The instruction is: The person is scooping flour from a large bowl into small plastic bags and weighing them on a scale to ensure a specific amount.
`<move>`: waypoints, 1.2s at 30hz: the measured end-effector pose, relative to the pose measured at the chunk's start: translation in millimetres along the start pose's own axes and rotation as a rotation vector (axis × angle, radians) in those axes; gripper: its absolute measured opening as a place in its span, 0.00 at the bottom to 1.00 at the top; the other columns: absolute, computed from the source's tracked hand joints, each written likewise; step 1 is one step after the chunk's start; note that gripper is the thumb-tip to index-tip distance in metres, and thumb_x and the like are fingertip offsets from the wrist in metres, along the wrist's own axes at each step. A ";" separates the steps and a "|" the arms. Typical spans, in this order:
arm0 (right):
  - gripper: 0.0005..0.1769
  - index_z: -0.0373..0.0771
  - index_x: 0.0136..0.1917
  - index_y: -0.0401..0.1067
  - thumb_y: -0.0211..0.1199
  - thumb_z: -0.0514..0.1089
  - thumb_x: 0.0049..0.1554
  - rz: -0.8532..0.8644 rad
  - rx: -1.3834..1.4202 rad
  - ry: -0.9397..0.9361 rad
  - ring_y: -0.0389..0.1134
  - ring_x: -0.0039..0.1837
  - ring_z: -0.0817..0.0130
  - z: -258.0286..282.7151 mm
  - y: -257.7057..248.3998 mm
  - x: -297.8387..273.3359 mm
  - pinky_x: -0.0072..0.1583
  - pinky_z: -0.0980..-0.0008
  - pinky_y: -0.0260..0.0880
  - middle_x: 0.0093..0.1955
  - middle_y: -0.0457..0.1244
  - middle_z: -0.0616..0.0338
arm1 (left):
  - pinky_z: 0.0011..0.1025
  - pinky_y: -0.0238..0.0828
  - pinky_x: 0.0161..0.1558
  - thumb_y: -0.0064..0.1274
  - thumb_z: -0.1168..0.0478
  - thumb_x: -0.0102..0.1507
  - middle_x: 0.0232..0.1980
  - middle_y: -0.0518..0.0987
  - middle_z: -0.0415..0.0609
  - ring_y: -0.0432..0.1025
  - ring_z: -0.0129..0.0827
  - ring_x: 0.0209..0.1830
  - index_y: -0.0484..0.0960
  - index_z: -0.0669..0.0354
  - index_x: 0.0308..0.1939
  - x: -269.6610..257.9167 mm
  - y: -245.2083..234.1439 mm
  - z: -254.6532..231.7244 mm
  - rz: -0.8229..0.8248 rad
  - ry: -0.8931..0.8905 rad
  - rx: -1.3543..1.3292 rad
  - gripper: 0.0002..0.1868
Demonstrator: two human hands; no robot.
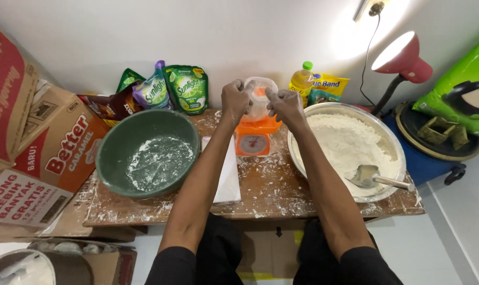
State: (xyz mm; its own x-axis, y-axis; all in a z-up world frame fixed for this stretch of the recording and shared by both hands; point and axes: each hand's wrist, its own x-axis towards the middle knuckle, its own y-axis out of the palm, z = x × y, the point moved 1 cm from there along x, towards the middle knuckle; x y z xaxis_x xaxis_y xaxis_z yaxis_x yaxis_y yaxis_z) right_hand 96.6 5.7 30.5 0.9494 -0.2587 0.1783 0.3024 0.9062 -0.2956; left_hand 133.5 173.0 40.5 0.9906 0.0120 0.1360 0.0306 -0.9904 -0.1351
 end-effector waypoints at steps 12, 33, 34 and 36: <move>0.37 0.40 0.33 0.76 0.49 0.70 0.66 -0.076 -0.158 0.007 0.66 0.26 0.61 13.1 -16.0 -19.3 0.40 0.61 0.69 0.22 0.62 0.54 | 0.26 0.62 0.12 0.48 0.36 0.65 0.16 0.74 0.55 0.67 0.35 0.08 0.77 0.58 0.30 -6.9 -9.9 -4.5 -0.069 -0.047 -0.033 0.28; 0.25 0.46 0.36 0.77 0.55 0.61 0.66 -0.140 -0.190 -0.031 0.69 0.36 0.61 -12.7 -49.3 -94.7 0.47 0.62 0.69 0.25 0.65 0.58 | 0.22 0.57 0.05 0.51 0.43 0.69 0.29 0.74 0.51 0.73 0.32 0.14 0.81 0.64 0.46 -45.0 -57.2 61.4 -0.192 -0.070 -0.427 0.24; 0.25 0.46 0.36 0.77 0.55 0.61 0.66 -0.137 -0.191 -0.036 0.69 0.36 0.61 -6.8 -50.3 -95.2 0.47 0.62 0.69 0.25 0.65 0.58 | 0.22 0.57 0.05 0.51 0.43 0.69 0.29 0.74 0.51 0.73 0.32 0.14 0.81 0.64 0.46 -46.6 -59.4 58.7 -0.196 -0.068 -0.429 0.24; 0.23 0.46 0.36 0.77 0.55 0.58 0.66 -0.152 -0.193 -0.030 0.68 0.33 0.63 0.9 -54.3 -101.3 0.43 0.65 0.69 0.24 0.65 0.60 | 0.22 0.57 0.06 0.49 0.45 0.70 0.28 0.74 0.52 0.74 0.32 0.15 0.81 0.67 0.46 -54.6 -61.1 56.7 -0.191 -0.062 -0.397 0.24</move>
State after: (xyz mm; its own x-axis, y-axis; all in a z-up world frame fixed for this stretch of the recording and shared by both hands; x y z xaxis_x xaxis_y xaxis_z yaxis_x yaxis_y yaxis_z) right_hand -16.0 -17.0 29.3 0.8895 -0.3745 0.2618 0.4552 0.7762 -0.4362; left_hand 85.1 240.6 -14.2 0.9788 0.1957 0.0609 0.1719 -0.9456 0.2762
